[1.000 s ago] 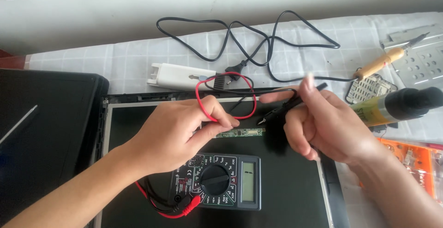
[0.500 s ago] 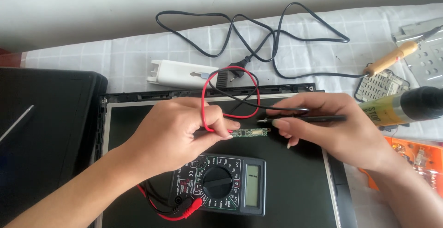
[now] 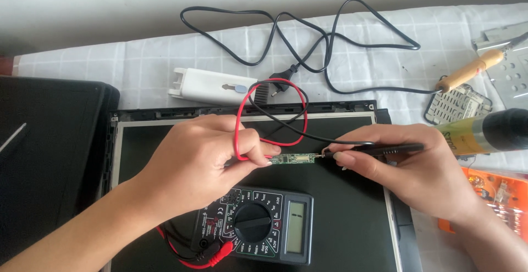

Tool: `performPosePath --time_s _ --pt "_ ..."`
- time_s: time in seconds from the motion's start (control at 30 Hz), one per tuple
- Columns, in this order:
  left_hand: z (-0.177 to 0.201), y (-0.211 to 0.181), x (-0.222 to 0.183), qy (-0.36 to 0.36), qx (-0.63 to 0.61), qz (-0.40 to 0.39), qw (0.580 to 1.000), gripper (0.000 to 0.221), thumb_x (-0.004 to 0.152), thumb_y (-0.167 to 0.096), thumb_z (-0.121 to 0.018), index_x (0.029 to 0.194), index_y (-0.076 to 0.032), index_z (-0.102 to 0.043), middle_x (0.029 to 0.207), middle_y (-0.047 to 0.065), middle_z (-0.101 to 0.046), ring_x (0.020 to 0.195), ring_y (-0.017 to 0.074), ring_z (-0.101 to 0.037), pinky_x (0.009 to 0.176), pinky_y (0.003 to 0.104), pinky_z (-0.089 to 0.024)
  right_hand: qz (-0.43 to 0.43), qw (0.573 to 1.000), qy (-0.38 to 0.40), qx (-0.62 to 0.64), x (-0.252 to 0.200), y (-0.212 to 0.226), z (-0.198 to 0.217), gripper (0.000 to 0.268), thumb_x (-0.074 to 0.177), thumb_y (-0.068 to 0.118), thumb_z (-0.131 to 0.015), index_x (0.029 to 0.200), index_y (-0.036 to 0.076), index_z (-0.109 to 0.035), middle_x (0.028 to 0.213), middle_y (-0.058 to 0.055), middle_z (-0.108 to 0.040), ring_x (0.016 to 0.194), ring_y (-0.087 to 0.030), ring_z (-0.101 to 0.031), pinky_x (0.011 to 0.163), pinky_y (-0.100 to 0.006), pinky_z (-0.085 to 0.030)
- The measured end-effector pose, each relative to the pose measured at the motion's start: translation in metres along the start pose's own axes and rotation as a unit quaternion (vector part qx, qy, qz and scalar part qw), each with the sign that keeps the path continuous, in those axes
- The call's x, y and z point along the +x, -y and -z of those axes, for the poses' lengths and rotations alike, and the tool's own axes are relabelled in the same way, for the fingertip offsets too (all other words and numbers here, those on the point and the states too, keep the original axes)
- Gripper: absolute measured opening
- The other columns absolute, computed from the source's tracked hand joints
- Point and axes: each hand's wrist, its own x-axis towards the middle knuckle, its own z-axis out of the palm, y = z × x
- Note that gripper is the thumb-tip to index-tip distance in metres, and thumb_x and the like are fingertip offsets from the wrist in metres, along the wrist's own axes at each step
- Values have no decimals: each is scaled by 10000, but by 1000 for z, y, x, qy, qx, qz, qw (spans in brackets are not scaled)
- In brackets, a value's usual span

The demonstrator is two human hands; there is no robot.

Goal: Testing a circuit board with a multimeter and winding the probes around the device.

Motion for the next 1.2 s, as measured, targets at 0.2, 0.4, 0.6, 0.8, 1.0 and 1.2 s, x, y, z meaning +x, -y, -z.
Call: performPosePath --time_s 0.2,0.4,0.6,0.8,1.0,1.2 --pt "-2 2 -1 0 7 16 1000 163 877 -113 -775 784 -154 -647 928 -49 -806 889 127 -775 765 262 -601 83 996 22 -1 -1 -2 -5 164 825 132 -784 952 44 -838 897 -31 -855 799 -63 -724 710 -177 -558" --pt "-2 2 -1 -2 8 12 1000 177 877 -104 -779 783 -150 -636 922 -53 -806 880 142 -772 735 273 -596 175 977 32 -118 -4 6 -2 236 849 168 -750 1077 128 -792 964 31 -844 776 -49 -754 692 -185 -574" --pt "-2 1 -2 -4 12 13 1000 168 859 -100 -801 789 -145 -655 916 -43 -803 874 150 -770 726 272 -603 235 965 56 -105 -2 -1 0 210 879 126 -701 1075 83 -764 953 -29 -815 750 -118 -757 688 -220 -557" --pt "-1 -1 0 15 -11 43 999 191 850 -108 -797 769 -147 -628 923 -43 -814 916 119 -787 715 247 -600 330 930 83 -137 -2 -6 2 271 916 147 -655 1163 45 -701 1051 -63 -794 841 -161 -754 703 -232 -602" --pt "0 -5 9 29 -34 43 998 108 876 -139 -793 856 -137 -686 851 -60 -780 758 133 -743 667 270 -555 380 911 110 -118 2 -15 4 254 918 149 -649 1114 -12 -676 1110 -102 -786 922 -258 -771 776 -311 -655" --pt "-8 -7 21 36 -88 15 995 117 843 -123 -838 842 -101 -724 813 -19 -762 697 122 -699 681 255 -539 382 911 78 -133 4 -8 1 219 862 74 -750 1069 7 -722 991 -34 -791 782 -227 -703 669 -265 -607"
